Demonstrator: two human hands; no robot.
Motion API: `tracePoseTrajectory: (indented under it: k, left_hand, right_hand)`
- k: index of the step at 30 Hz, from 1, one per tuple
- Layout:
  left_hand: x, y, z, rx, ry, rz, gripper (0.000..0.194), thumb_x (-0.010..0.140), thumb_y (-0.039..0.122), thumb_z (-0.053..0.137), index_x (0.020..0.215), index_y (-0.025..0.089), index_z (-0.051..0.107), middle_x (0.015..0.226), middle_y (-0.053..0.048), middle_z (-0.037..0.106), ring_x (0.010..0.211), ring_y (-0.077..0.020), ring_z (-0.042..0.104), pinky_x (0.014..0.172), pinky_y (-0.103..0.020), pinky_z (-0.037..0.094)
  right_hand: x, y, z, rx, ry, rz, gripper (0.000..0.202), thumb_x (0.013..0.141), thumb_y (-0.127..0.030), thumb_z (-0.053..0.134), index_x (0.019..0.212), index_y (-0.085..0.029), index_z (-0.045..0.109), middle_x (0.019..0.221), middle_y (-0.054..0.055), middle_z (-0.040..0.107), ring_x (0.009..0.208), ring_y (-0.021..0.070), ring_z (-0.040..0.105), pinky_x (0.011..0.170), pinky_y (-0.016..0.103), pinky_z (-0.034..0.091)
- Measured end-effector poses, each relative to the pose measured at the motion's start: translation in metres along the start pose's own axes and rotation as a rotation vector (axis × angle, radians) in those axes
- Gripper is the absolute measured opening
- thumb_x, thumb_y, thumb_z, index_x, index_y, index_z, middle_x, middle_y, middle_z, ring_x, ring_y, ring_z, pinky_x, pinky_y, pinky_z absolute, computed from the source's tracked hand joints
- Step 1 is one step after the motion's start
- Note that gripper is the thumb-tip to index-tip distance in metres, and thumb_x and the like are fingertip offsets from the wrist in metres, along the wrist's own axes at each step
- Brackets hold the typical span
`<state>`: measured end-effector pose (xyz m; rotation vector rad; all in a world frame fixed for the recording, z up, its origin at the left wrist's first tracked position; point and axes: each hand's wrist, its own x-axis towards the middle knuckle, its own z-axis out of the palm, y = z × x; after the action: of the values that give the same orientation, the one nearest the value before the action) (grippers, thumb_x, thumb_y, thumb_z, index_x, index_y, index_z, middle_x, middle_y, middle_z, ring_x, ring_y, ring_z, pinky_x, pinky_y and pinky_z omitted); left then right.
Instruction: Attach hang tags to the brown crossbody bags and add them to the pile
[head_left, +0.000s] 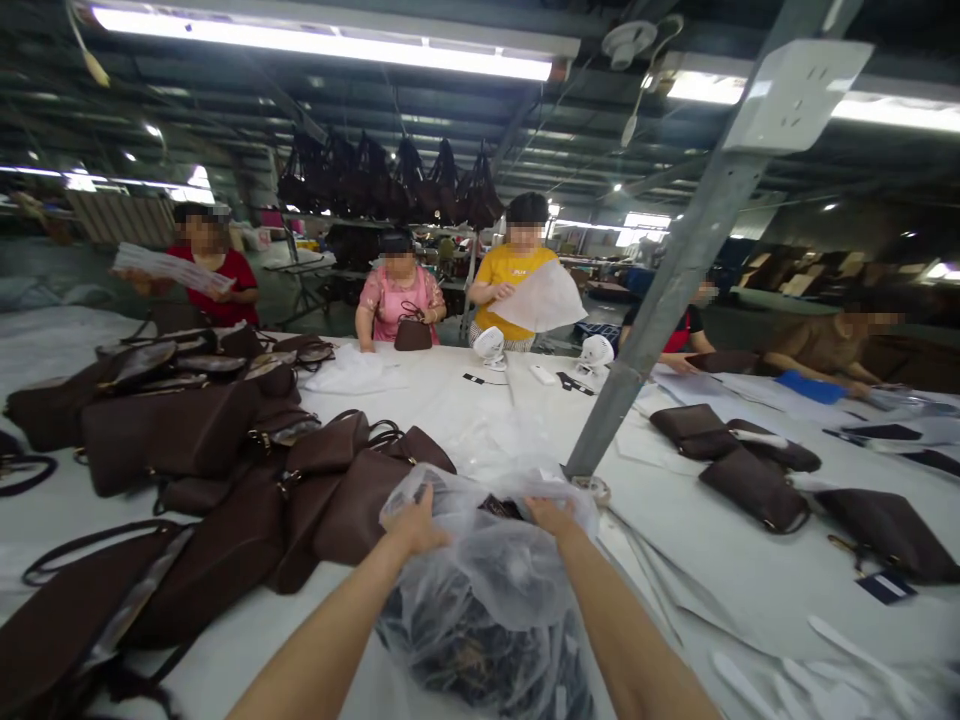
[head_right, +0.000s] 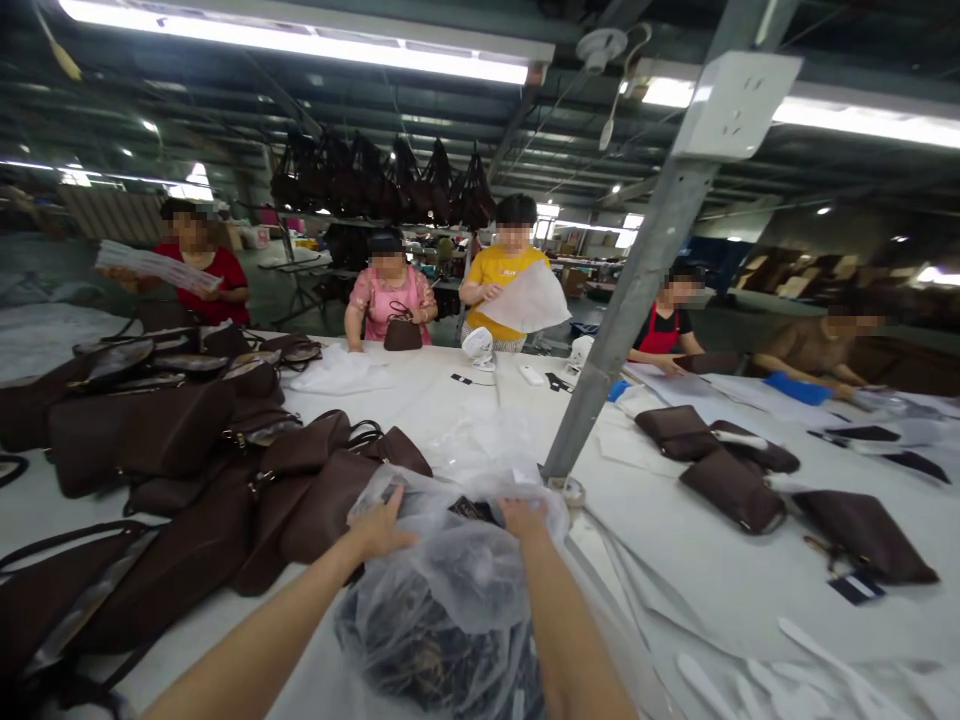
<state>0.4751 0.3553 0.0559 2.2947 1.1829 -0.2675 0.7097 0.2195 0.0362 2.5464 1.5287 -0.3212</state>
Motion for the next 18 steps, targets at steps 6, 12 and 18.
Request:
tracePoseTrajectory:
  k: [6, 12, 18]
  left_hand:
    - [0.022, -0.006, 0.038, 0.198, -0.066, 0.215, 0.099, 0.068, 0.044, 0.066, 0.15, 0.016, 0.017, 0.151, -0.024, 0.025, 0.141, -0.0352, 0.023, 0.112, -0.056, 0.006]
    - [0.06, -0.006, 0.008, 0.222, 0.051, 0.287, 0.105, 0.065, 0.039, 0.073, 0.149, 0.014, 0.015, 0.153, -0.024, 0.018, 0.143, -0.0285, 0.02, 0.115, -0.049, 0.006]
    - [0.084, -0.018, 0.004, 0.277, 0.165, 0.317, 0.091, 0.063, 0.028, 0.075, 0.142, 0.014, 0.033, 0.154, -0.023, 0.018, 0.141, -0.032, 0.022, 0.114, -0.046, 0.016]
  right_hand:
    - [-0.002, 0.008, -0.019, -0.012, -0.149, -0.061, 0.056, 0.069, -0.029, 0.073, 0.123, -0.02, 0.061, 0.126, 0.019, 0.06, 0.118, 0.0364, 0.053, 0.094, 0.045, 0.042]
    - [-0.043, -0.048, -0.042, 0.223, -0.105, -0.488, 0.045, 0.094, -0.041, 0.039, 0.136, -0.025, 0.048, 0.118, 0.009, 0.065, 0.107, 0.0227, 0.061, 0.09, 0.031, 0.045]
    - [-0.099, -0.097, 0.064, -0.164, 0.116, -0.399, 0.065, 0.085, -0.01, 0.048, 0.145, -0.025, 0.031, 0.1, 0.014, 0.066, 0.083, 0.0274, 0.065, 0.07, 0.039, 0.05]
